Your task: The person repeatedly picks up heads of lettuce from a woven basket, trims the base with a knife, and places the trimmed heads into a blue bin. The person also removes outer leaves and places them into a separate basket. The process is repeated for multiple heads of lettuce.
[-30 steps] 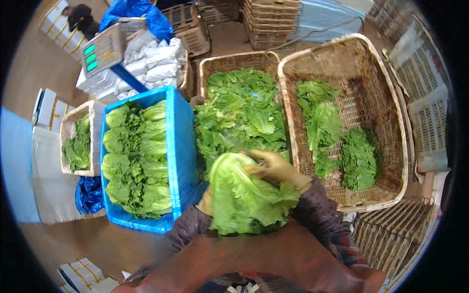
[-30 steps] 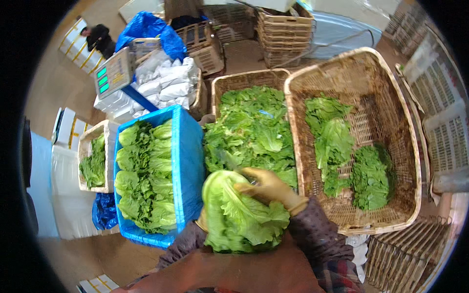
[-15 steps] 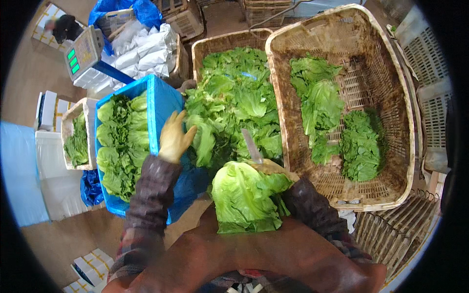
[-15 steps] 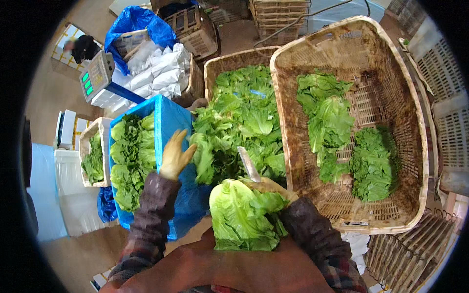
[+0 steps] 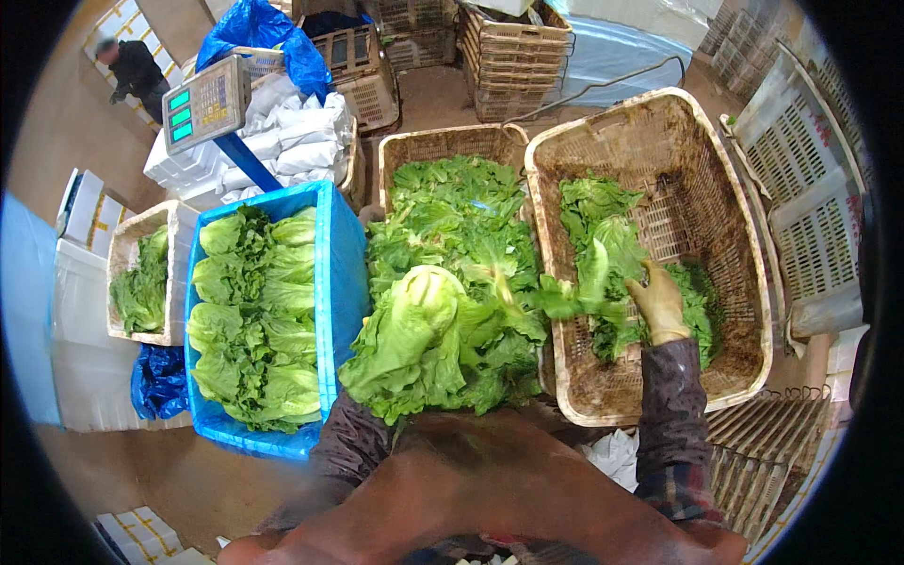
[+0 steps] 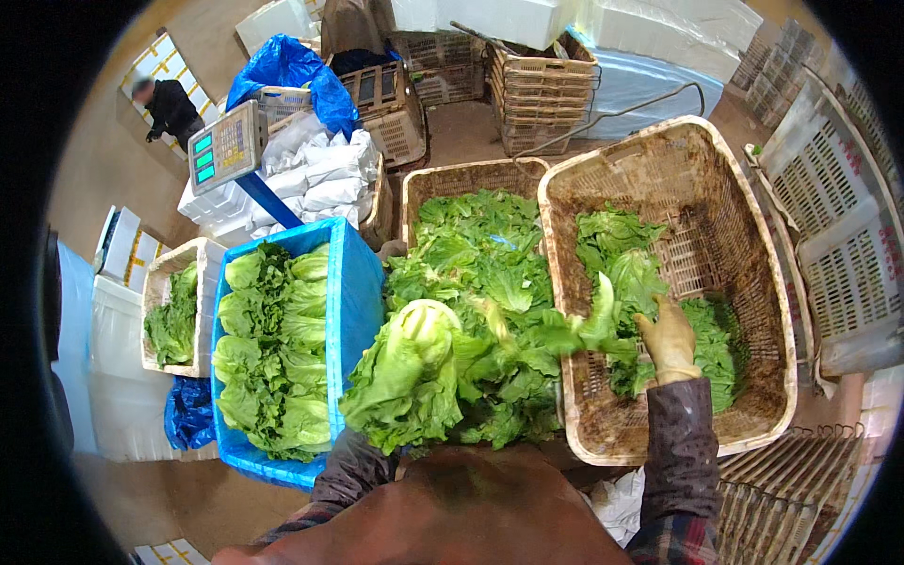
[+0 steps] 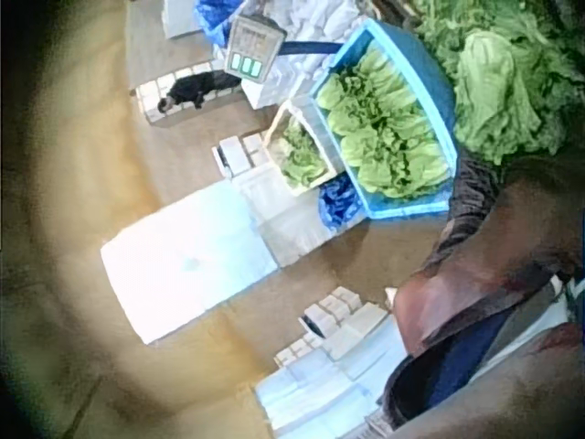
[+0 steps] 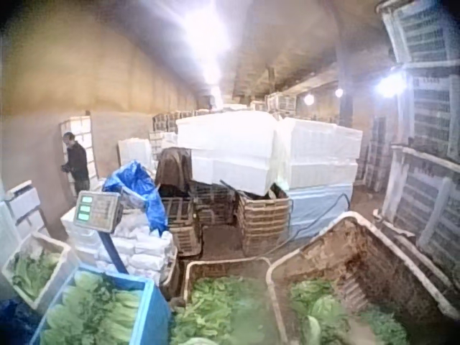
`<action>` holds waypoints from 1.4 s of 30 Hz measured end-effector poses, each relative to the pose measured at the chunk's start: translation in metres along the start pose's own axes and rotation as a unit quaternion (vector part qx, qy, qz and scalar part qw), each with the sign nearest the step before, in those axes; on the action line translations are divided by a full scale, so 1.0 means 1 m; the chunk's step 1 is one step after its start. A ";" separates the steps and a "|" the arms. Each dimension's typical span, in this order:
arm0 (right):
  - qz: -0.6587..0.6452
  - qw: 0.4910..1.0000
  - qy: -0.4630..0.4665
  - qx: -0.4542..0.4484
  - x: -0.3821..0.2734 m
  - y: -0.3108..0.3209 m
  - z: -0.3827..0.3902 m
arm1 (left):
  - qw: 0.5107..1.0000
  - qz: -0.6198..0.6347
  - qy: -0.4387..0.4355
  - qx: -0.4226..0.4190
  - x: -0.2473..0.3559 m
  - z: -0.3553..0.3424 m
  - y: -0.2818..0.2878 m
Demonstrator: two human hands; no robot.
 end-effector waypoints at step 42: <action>-0.724 0.565 0.133 -0.373 -0.140 -0.127 0.070 | 0.910 -0.341 -0.154 0.181 -0.040 0.038 -0.096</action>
Point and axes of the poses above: each hand's wrist, its own z-axis away from the middle knuckle, its own y-axis out of the back of the hand, x = y × z, the point moved 1 cm from there along -z, towards the middle knuckle, and after that the axes turned 2 degrees about -x, right-handed, at the moved point
